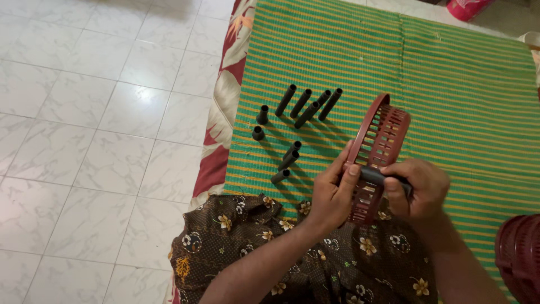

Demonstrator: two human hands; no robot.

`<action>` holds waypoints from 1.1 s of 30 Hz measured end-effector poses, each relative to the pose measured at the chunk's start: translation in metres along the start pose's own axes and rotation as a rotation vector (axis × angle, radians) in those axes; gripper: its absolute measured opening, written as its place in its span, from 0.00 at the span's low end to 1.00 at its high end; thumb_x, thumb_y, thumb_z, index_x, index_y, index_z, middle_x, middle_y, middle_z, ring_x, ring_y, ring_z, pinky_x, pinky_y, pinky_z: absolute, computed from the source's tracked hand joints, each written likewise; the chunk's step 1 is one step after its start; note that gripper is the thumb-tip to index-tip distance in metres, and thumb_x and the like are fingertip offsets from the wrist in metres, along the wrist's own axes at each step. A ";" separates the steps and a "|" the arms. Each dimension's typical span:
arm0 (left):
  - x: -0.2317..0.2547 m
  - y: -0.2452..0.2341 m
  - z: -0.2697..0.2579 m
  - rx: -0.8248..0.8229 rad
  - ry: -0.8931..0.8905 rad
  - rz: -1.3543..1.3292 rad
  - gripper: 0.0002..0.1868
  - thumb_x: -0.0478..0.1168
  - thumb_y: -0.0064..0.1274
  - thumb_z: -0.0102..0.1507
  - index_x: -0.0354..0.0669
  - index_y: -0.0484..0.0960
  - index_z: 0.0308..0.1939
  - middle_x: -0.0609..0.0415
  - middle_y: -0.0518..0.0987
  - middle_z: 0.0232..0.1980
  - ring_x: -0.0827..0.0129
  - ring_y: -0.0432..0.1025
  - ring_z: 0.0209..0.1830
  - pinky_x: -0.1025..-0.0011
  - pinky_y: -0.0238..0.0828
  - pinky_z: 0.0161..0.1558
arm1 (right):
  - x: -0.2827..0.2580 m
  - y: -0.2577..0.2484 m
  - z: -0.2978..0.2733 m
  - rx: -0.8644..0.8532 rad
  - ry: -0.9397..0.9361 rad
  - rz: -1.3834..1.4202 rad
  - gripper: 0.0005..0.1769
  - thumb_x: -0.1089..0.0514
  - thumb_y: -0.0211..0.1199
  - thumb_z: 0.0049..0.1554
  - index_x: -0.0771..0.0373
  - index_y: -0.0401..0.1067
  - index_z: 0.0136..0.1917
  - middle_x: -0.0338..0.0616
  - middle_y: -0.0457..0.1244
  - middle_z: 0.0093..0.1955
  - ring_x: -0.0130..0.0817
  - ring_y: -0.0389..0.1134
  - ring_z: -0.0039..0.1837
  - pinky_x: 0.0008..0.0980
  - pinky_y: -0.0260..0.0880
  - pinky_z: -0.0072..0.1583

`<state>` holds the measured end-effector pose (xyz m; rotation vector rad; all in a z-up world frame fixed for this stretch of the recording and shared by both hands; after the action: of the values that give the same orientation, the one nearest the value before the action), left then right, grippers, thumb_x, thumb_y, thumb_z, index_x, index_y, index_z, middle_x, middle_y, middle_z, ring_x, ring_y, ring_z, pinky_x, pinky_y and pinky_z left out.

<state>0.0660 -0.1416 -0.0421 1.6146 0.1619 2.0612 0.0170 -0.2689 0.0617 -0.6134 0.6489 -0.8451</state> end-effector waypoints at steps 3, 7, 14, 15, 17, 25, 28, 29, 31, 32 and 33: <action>-0.011 -0.002 0.000 0.001 -0.022 0.054 0.31 0.44 0.44 0.76 0.39 0.60 0.82 0.50 0.85 0.49 0.74 0.80 0.44 0.75 0.80 0.46 | 0.029 0.018 -0.009 0.058 0.201 0.225 0.17 0.49 0.54 0.68 0.62 0.73 0.45 0.39 0.63 0.36 0.30 0.63 0.38 0.29 0.63 0.41; -0.006 -0.015 -0.001 0.100 0.053 0.159 0.35 0.43 0.50 0.73 0.37 0.55 0.81 0.50 0.84 0.48 0.74 0.78 0.41 0.74 0.79 0.43 | 0.084 0.072 -0.033 -0.194 0.884 0.693 0.20 0.47 0.52 0.70 0.65 0.72 0.46 0.38 0.56 0.31 0.29 0.51 0.32 0.28 0.52 0.36; -0.019 -0.025 0.015 0.024 -0.049 -0.140 0.30 0.45 0.43 0.75 0.39 0.59 0.80 0.50 0.81 0.58 0.74 0.77 0.49 0.74 0.80 0.50 | 0.049 0.024 -0.005 -0.108 0.483 0.439 0.42 0.25 0.39 0.64 0.64 0.73 0.60 0.39 0.62 0.46 0.24 0.64 0.50 0.25 0.65 0.50; -0.023 -0.028 0.016 0.040 -0.067 -0.162 0.29 0.46 0.41 0.76 0.38 0.62 0.80 0.50 0.81 0.57 0.74 0.76 0.49 0.74 0.79 0.50 | 0.053 0.015 -0.008 -0.022 0.515 0.490 0.39 0.27 0.41 0.66 0.64 0.73 0.60 0.39 0.63 0.46 0.24 0.65 0.50 0.26 0.66 0.51; -0.024 -0.036 0.019 0.057 -0.032 -0.231 0.29 0.47 0.39 0.77 0.37 0.63 0.79 0.50 0.81 0.57 0.73 0.76 0.52 0.72 0.77 0.55 | 0.066 0.000 -0.016 0.149 0.571 0.593 0.33 0.32 0.45 0.69 0.63 0.72 0.61 0.39 0.66 0.47 0.26 0.66 0.49 0.28 0.68 0.52; 0.007 -0.072 0.037 0.161 0.120 -0.497 0.28 0.48 0.42 0.75 0.31 0.69 0.73 0.51 0.80 0.60 0.72 0.75 0.54 0.70 0.74 0.57 | 0.120 0.003 -0.064 0.273 0.782 0.569 0.24 0.51 0.60 0.65 0.62 0.65 0.71 0.39 0.62 0.61 0.29 0.63 0.63 0.33 0.64 0.65; 0.011 -0.087 0.044 0.212 0.088 -0.731 0.27 0.49 0.45 0.74 0.31 0.71 0.70 0.50 0.80 0.56 0.68 0.76 0.50 0.67 0.77 0.53 | 0.151 0.017 -0.091 0.277 0.978 0.607 0.28 0.48 0.60 0.64 0.52 0.62 0.76 0.28 0.61 0.65 0.22 0.63 0.65 0.31 0.63 0.62; 0.012 -0.092 0.046 0.213 0.064 -0.791 0.28 0.51 0.46 0.73 0.32 0.71 0.69 0.50 0.80 0.55 0.67 0.77 0.49 0.67 0.78 0.51 | 0.160 0.023 -0.101 0.271 1.050 0.619 0.30 0.47 0.59 0.64 0.48 0.61 0.77 0.23 0.60 0.67 0.18 0.63 0.65 0.30 0.62 0.59; 0.023 -0.093 0.049 0.122 0.122 -0.864 0.33 0.55 0.51 0.71 0.33 0.70 0.71 0.49 0.80 0.56 0.67 0.77 0.50 0.67 0.78 0.50 | 0.165 0.046 -0.106 0.279 1.124 0.928 0.31 0.44 0.63 0.64 0.46 0.64 0.78 0.28 0.64 0.58 0.20 0.57 0.45 0.25 0.56 0.42; 0.035 -0.092 0.050 0.030 0.204 -0.875 0.38 0.58 0.54 0.70 0.32 0.70 0.74 0.49 0.80 0.57 0.67 0.77 0.51 0.67 0.78 0.50 | 0.163 0.057 -0.106 0.275 1.158 1.083 0.32 0.42 0.65 0.64 0.44 0.66 0.79 0.30 0.65 0.54 0.21 0.54 0.35 0.23 0.53 0.34; 0.046 -0.090 0.049 -0.060 0.284 -0.884 0.42 0.60 0.57 0.70 0.32 0.69 0.77 0.49 0.79 0.58 0.68 0.77 0.52 0.68 0.78 0.50 | 0.158 0.060 -0.099 0.276 1.111 1.162 0.28 0.43 0.67 0.66 0.48 0.64 0.75 0.27 0.63 0.51 0.17 0.55 0.35 0.20 0.55 0.34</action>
<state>0.1325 -0.0533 -0.0234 0.9295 0.7535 1.5374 0.0527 -0.3903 -0.0873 0.5860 1.6228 -0.0642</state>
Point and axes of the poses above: each hand's wrist, its own z-axis towards the middle knuckle, its own y-axis out of the palm, x = y × z, the point moved 10 cm from there along z, towards the middle knuckle
